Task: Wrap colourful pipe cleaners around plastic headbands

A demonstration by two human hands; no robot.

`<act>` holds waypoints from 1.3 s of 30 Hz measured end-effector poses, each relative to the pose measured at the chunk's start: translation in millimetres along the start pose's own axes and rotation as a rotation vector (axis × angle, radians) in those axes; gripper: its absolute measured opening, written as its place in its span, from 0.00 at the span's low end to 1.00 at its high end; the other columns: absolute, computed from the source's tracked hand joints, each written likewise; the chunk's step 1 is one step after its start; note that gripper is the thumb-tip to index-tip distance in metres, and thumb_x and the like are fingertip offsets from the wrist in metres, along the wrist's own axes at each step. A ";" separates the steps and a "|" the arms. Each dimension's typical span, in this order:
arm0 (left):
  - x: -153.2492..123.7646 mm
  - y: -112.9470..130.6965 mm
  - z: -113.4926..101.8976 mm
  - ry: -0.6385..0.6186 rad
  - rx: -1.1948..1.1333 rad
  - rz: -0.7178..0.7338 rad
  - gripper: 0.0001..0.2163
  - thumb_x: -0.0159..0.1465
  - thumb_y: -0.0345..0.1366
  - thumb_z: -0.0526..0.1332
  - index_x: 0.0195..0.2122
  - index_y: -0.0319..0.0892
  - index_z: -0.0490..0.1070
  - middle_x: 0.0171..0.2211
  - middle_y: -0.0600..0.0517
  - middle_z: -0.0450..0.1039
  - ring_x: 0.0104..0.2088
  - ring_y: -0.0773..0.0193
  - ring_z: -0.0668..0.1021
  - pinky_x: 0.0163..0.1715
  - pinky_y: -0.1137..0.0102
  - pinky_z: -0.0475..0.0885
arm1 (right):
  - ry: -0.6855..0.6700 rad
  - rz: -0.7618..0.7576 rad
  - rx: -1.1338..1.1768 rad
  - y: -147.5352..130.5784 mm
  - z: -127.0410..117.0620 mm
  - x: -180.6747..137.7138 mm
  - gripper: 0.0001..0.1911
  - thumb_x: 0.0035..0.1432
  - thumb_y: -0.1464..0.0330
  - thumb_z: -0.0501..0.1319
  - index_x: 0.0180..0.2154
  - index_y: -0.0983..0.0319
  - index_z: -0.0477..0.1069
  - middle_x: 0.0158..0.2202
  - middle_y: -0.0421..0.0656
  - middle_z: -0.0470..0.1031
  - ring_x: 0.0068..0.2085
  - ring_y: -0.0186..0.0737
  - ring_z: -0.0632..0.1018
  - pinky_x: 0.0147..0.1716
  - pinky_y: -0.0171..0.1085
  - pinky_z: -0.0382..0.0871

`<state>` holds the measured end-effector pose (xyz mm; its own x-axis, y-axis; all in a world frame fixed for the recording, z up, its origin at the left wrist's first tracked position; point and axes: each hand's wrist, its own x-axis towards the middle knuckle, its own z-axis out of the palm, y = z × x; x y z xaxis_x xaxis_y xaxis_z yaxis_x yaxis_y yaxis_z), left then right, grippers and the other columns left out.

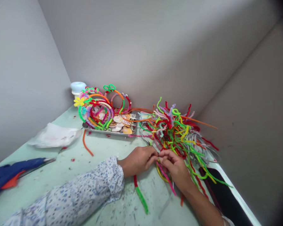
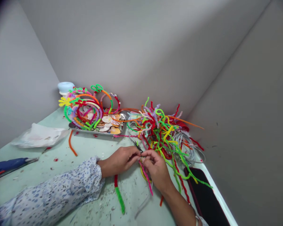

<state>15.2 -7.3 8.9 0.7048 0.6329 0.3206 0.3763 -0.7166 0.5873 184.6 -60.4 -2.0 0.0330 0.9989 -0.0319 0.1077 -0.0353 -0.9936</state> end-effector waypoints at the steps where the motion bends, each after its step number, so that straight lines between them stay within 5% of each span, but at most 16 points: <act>1: -0.7 0.7 0.2 -0.001 0.031 0.011 0.08 0.63 0.34 0.51 0.39 0.40 0.68 0.34 0.50 0.72 0.34 0.65 0.74 0.34 0.74 0.65 | 0.004 0.000 -0.001 -0.5 0.0 -0.7 0.08 0.52 0.65 0.60 0.35 0.61 0.68 0.19 0.33 0.61 0.20 0.30 0.62 0.20 0.30 0.55; 16: -4.4 2.8 8.3 0.080 -0.073 -0.080 0.08 0.64 0.36 0.51 0.37 0.40 0.67 0.33 0.51 0.72 0.33 0.66 0.73 0.34 0.73 0.65 | 0.018 -0.011 0.086 -1.3 -0.7 -1.6 0.08 0.53 0.64 0.61 0.35 0.61 0.69 0.21 0.35 0.67 0.20 0.29 0.65 0.21 0.30 0.60; 25: -1.5 0.9 6.9 0.178 -0.375 -0.236 0.09 0.64 0.38 0.52 0.32 0.40 0.67 0.24 0.55 0.66 0.25 0.69 0.68 0.27 0.75 0.61 | 0.035 0.080 0.231 0.9 -4.4 5.2 0.13 0.52 0.60 0.62 0.36 0.62 0.71 0.23 0.37 0.69 0.20 0.29 0.67 0.19 0.30 0.61; 39: 1.2 2.6 15.6 0.168 -0.785 -0.404 0.09 0.62 0.40 0.53 0.30 0.40 0.62 0.18 0.58 0.62 0.18 0.72 0.64 0.21 0.77 0.59 | 0.055 -0.344 -0.256 14.1 3.8 -1.3 0.08 0.55 0.66 0.61 0.38 0.59 0.69 0.36 0.42 0.72 0.36 0.39 0.75 0.37 0.37 0.68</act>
<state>26.4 -12.9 -0.7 0.4874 0.8719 0.0477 0.0136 -0.0623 0.9980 182.3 -62.1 -16.4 0.0038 0.9509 0.3094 0.3641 0.2869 -0.8861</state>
